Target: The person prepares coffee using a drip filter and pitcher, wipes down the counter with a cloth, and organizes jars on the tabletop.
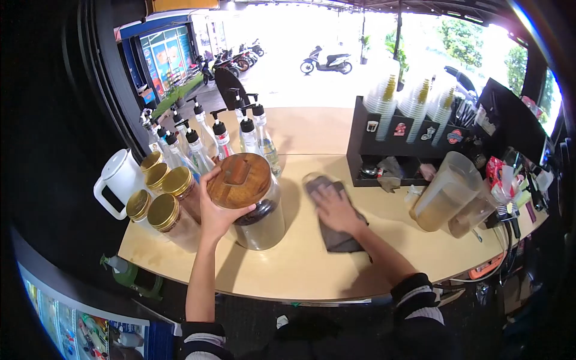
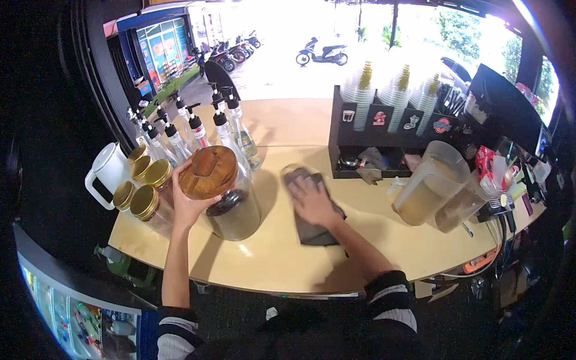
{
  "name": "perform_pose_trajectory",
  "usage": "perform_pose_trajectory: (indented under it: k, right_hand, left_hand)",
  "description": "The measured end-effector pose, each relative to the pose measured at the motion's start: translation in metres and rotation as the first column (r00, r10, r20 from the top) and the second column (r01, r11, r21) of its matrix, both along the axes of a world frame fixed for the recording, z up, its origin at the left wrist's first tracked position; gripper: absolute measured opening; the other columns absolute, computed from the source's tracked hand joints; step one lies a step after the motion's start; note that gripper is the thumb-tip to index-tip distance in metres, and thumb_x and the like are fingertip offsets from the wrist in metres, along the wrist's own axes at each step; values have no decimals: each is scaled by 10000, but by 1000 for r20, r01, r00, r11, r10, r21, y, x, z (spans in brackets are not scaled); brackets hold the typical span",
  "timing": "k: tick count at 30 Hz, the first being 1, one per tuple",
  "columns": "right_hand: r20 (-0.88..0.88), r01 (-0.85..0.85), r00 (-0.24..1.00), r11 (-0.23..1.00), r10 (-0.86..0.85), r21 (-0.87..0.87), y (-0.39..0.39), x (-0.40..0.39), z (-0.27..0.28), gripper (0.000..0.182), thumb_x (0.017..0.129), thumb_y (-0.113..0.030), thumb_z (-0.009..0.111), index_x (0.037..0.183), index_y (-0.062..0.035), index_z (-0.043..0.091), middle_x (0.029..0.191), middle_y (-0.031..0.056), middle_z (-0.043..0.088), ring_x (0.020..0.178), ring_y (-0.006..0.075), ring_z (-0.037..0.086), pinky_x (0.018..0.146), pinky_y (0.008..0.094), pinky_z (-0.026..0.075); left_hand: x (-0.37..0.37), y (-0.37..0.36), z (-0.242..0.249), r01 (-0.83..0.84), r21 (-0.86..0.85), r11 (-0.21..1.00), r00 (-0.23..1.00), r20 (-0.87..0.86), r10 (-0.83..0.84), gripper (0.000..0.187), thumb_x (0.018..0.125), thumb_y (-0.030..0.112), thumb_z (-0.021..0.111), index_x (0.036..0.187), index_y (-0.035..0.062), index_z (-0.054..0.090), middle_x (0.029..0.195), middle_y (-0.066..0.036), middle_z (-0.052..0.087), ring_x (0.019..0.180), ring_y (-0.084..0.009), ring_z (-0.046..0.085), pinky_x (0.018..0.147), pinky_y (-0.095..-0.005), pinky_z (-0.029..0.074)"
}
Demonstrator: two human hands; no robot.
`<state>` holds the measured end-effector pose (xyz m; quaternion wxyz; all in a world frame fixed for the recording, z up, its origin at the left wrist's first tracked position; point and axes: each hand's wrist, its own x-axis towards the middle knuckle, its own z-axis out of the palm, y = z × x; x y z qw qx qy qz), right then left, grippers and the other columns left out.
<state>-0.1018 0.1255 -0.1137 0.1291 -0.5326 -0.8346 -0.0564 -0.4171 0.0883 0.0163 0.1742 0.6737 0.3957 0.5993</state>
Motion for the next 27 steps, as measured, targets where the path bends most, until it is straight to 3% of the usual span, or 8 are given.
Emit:
perform_pose_trajectory:
  k: [2, 6, 10, 15, 19, 22, 25, 27]
  right_hand:
    - [-35, -241, 970, 969, 239, -61, -40, -7, 8, 555, 952, -383, 448, 1456, -175, 342, 1509, 139, 306, 1388, 355, 276, 1117, 566, 184]
    - [-138, -381, 923, 907, 360, -182, -76, 41, 20, 558, 944, -394, 472, 1451, -189, 359, 1517, 131, 298, 1397, 343, 269, 1121, 557, 181]
    - [-218, 107, 966, 982, -139, -154, -65, 105, 10, 582, 930, -447, 464, 1430, -159, 388, 1525, 116, 286, 1405, 313, 262, 1138, 533, 148]
    - [-194, 161, 967, 986, -167, -45, -60, 106, -3, 578, 913, -456, 484, 1405, -159, 420, 1487, 122, 352, 1380, 312, 308, 1137, 518, 151]
    - [-227, 149, 963, 989, -148, -12, -63, 105, -1, 576, 900, -451, 518, 1392, -162, 441, 1477, 111, 369, 1371, 307, 325, 1132, 525, 163]
    - [-241, 170, 953, 982, -185, -82, -64, 105, 3, 583, 907, -476, 494, 1413, -195, 419, 1502, 102, 335, 1394, 294, 291, 1140, 517, 157]
    - [-216, 175, 956, 977, -198, -120, -63, 105, 4, 598, 918, -505, 456, 1431, -204, 389, 1521, 97, 302, 1411, 285, 256, 1143, 522, 146]
    - [-217, 188, 953, 974, -212, -125, -64, 105, 4, 600, 918, -507, 457, 1431, -203, 390, 1522, 97, 300, 1412, 285, 255, 1143, 522, 144]
  left_hand:
    - [5, 3, -7, 18, 6, 1000, 999, 30, -18, 931, 482, 130, 935, 1232, 47, 392, 1238, -139, 457, 1162, -248, 494, 1027, -387, 404]
    - [20, 4, -15, 9, 98, 995, 999, 33, -12, 913, 485, 134, 939, 1216, 53, 397, 1206, -131, 478, 1155, -240, 502, 1014, -375, 413]
    - [55, 2, 1, 113, 108, 988, 987, 100, -124, 905, 487, 150, 944, 1206, 50, 404, 1187, -123, 477, 1142, -238, 504, 1010, -372, 413]
    - [104, 56, 25, 37, 211, 977, 998, 49, -48, 879, 503, 159, 940, 1195, 50, 409, 1196, -133, 494, 1121, -239, 518, 1001, -364, 420]
    - [144, 113, 19, 152, 161, 975, 975, 135, -174, 856, 527, 142, 930, 1191, 48, 398, 1195, -133, 491, 1119, -235, 521, 995, -357, 425]
    - [174, 152, 11, 244, 146, 959, 949, 167, -267, 854, 535, 125, 926, 1192, 46, 387, 1192, -136, 490, 1124, -230, 514, 999, -355, 422]
    - [195, 173, 6, 240, 152, 959, 958, 120, -259, 846, 535, 133, 927, 1187, 46, 395, 1188, -143, 501, 1125, -233, 515, 995, -355, 423]
    - [206, 182, 4, 112, 182, 977, 988, 89, -130, 811, 542, 231, 929, 1155, 65, 425, 1146, -166, 571, 1068, -256, 572, 943, -360, 463]
